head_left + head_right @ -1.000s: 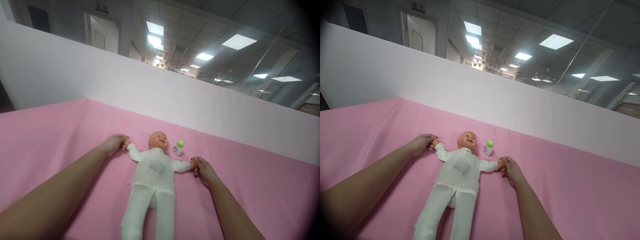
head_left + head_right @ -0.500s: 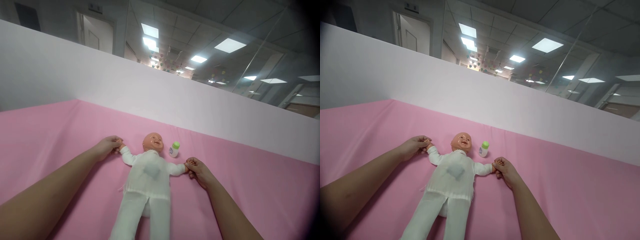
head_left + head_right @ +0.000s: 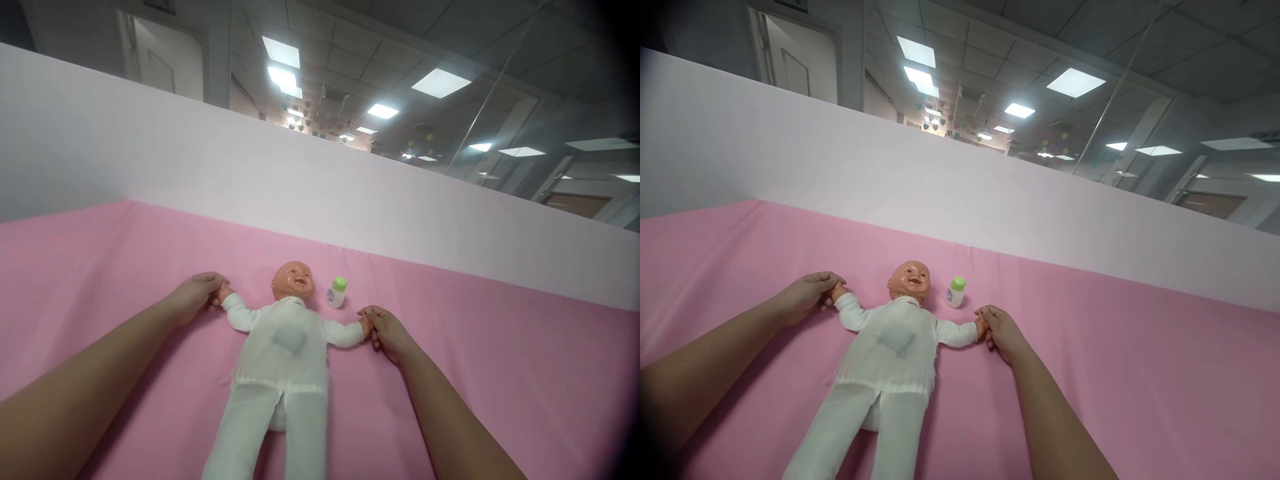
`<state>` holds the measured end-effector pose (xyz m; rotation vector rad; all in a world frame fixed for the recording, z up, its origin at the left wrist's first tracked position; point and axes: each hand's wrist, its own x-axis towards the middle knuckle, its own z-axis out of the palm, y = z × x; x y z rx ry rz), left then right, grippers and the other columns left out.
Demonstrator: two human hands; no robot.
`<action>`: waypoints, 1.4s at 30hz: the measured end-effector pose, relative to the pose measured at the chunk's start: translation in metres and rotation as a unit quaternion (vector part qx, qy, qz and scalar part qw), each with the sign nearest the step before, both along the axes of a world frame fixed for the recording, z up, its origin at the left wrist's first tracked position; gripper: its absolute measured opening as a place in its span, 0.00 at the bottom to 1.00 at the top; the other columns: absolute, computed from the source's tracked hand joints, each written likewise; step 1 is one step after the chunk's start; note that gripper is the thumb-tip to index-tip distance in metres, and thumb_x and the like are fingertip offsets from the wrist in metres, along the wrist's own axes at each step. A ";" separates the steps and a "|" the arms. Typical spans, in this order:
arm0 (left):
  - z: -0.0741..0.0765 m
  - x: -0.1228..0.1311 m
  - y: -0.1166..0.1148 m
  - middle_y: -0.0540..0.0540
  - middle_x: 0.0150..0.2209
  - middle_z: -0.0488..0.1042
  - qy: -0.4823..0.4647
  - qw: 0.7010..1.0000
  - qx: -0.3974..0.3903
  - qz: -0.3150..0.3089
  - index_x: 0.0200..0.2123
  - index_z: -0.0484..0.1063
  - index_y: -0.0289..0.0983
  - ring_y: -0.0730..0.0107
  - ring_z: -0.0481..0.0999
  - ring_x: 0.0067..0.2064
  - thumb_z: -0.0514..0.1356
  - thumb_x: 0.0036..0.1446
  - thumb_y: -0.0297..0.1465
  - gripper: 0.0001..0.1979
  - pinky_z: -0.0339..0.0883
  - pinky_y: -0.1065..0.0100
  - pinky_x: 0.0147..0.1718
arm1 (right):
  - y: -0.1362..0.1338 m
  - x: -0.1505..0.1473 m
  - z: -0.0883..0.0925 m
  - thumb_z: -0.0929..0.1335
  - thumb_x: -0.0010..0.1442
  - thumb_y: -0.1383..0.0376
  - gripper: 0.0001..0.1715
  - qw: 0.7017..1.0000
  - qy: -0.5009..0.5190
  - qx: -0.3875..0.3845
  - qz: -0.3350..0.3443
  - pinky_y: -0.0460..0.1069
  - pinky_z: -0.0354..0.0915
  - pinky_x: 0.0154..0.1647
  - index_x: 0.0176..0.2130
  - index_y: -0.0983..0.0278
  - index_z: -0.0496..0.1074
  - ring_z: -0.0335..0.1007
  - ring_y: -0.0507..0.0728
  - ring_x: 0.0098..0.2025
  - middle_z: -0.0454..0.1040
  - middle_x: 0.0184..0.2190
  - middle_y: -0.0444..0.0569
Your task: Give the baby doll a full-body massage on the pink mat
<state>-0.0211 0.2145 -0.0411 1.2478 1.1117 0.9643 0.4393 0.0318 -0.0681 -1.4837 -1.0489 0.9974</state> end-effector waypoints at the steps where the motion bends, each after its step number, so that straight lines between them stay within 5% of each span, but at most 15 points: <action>1: 0.002 0.000 -0.001 0.45 0.27 0.76 -0.011 1.000 -0.006 -0.005 0.40 0.76 0.34 0.71 0.70 0.23 0.68 0.49 0.37 0.16 0.66 0.71 0.20 | 0.000 0.002 -0.001 0.70 0.62 0.48 0.22 1.000 0.024 0.003 0.002 0.43 0.56 0.14 0.45 0.62 0.72 0.57 0.49 0.15 0.64 0.16 0.37; 9: 0.003 -0.003 -0.001 0.40 0.39 0.79 -0.060 0.997 -0.016 -0.037 0.48 0.76 0.33 0.73 0.71 0.27 0.73 0.45 0.31 0.25 0.70 0.70 0.26 | -0.007 0.011 0.008 0.80 0.51 0.63 0.28 0.984 0.171 0.014 0.048 0.45 0.72 0.33 0.50 0.62 0.73 0.72 0.48 0.28 0.76 0.37 0.46; 18: -0.005 -0.006 0.005 0.51 0.26 0.71 0.002 0.999 0.033 -0.039 0.38 0.75 0.36 0.77 0.63 0.22 0.74 0.46 0.41 0.20 0.57 0.75 0.18 | -0.001 0.003 0.002 0.76 0.56 0.52 0.22 0.999 0.019 0.000 0.040 0.43 0.52 0.13 0.33 0.60 0.65 0.55 0.49 0.14 0.64 0.14 0.36; 27: -0.003 -0.002 0.002 0.50 0.25 0.71 0.011 1.000 0.027 -0.011 0.36 0.75 0.36 0.76 0.63 0.21 0.70 0.49 0.45 0.19 0.56 0.73 0.17 | 0.001 0.002 -0.003 0.66 0.63 0.39 0.28 1.000 -0.021 0.003 0.013 0.43 0.49 0.10 0.33 0.60 0.66 0.50 0.49 0.12 0.59 0.11 0.35; 34: -0.005 -0.005 0.007 0.45 0.30 0.77 -0.023 0.999 -0.007 -0.024 0.43 0.78 0.35 0.74 0.69 0.23 0.71 0.48 0.37 0.19 0.65 0.72 0.21 | 0.001 0.007 -0.002 0.72 0.61 0.49 0.21 0.998 0.060 0.009 -0.005 0.43 0.56 0.15 0.43 0.63 0.73 0.56 0.48 0.16 0.64 0.16 0.37; 42: 0.001 -0.003 0.001 0.41 0.36 0.79 -0.061 0.997 -0.019 -0.032 0.45 0.77 0.33 0.73 0.73 0.26 0.73 0.45 0.30 0.22 0.70 0.71 0.24 | -0.007 0.013 0.005 0.79 0.53 0.61 0.26 0.983 0.176 0.035 0.031 0.44 0.70 0.29 0.50 0.62 0.76 0.70 0.48 0.28 0.75 0.35 0.46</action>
